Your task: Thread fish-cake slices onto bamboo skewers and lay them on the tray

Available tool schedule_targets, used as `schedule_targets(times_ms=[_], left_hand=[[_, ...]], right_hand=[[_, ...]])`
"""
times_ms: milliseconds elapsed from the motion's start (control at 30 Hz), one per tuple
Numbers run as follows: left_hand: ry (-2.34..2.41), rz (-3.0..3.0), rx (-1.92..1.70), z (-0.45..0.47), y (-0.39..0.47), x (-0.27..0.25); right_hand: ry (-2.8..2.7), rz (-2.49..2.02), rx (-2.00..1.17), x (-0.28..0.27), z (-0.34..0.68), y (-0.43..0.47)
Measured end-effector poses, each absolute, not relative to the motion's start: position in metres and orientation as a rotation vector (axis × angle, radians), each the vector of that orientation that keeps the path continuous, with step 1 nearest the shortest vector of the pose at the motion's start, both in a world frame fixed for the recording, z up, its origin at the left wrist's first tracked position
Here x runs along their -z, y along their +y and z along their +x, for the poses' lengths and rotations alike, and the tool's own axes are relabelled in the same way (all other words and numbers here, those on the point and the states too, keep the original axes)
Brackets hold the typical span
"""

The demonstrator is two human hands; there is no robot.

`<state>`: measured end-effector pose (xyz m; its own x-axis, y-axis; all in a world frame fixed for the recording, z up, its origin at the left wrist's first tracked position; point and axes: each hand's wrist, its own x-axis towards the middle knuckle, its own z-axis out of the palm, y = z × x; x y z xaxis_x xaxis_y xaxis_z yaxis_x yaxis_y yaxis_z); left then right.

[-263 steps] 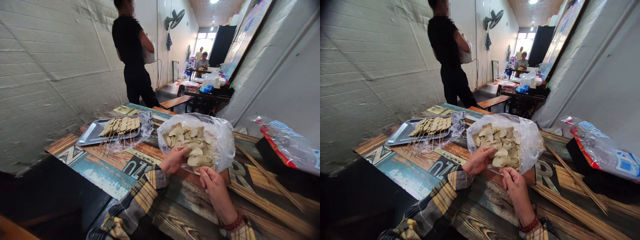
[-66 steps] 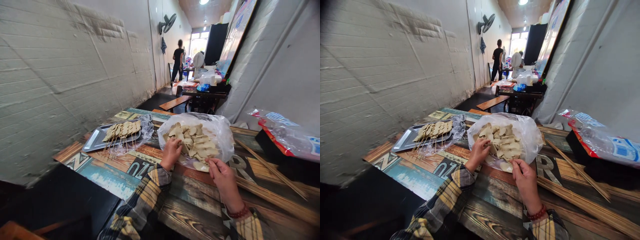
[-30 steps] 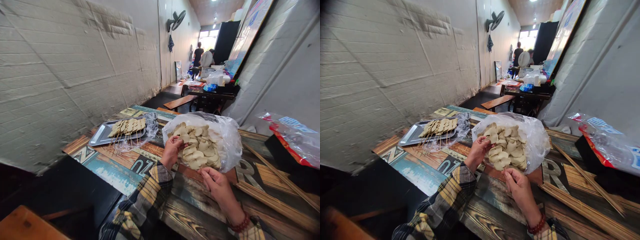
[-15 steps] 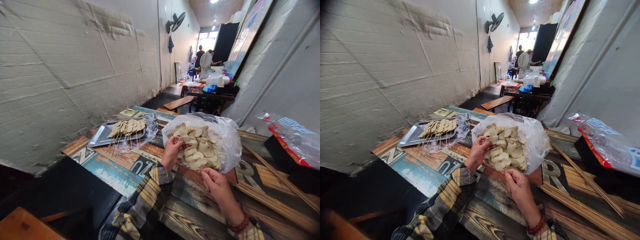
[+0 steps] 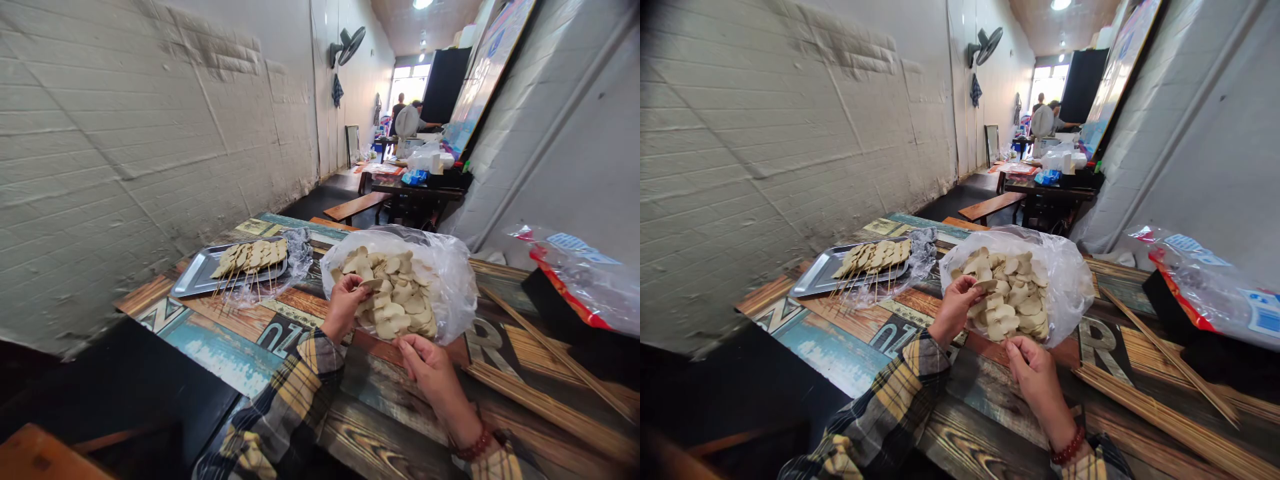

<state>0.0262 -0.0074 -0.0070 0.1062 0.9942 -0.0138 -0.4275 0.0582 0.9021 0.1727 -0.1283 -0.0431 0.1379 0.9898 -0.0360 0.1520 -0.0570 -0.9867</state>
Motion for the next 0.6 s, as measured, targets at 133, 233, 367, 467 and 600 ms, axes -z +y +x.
schedule_targets(times_ms=[133, 233, 367, 467, 600], left_hand=[[0.795, 0.810, -1.259, 0.0273, -0.0079, 0.0080], [0.759, 0.708, -1.236, 0.0271, -0.0071, 0.0068], [0.756, 0.660, -1.192, 0.0255, -0.0059, 0.0046], [0.767, 0.643, -1.183, 0.0242, -0.0050, 0.0054], [0.766, 0.631, -1.186, 0.0230, -0.0036, 0.0092]], right_hand=[[-1.209, -1.411, -1.041, 0.0431, 0.1735, -0.1279], [-1.235, -1.415, -1.028, 0.0454, 0.1753, -0.1277], [-1.251, -1.408, -1.030, 0.0478, 0.1770, -0.1279], [-1.258, -1.431, -1.021, 0.0464, 0.1768, -0.1290], [-1.278, -1.438, -1.016, 0.0433, 0.1763, -0.1309]])
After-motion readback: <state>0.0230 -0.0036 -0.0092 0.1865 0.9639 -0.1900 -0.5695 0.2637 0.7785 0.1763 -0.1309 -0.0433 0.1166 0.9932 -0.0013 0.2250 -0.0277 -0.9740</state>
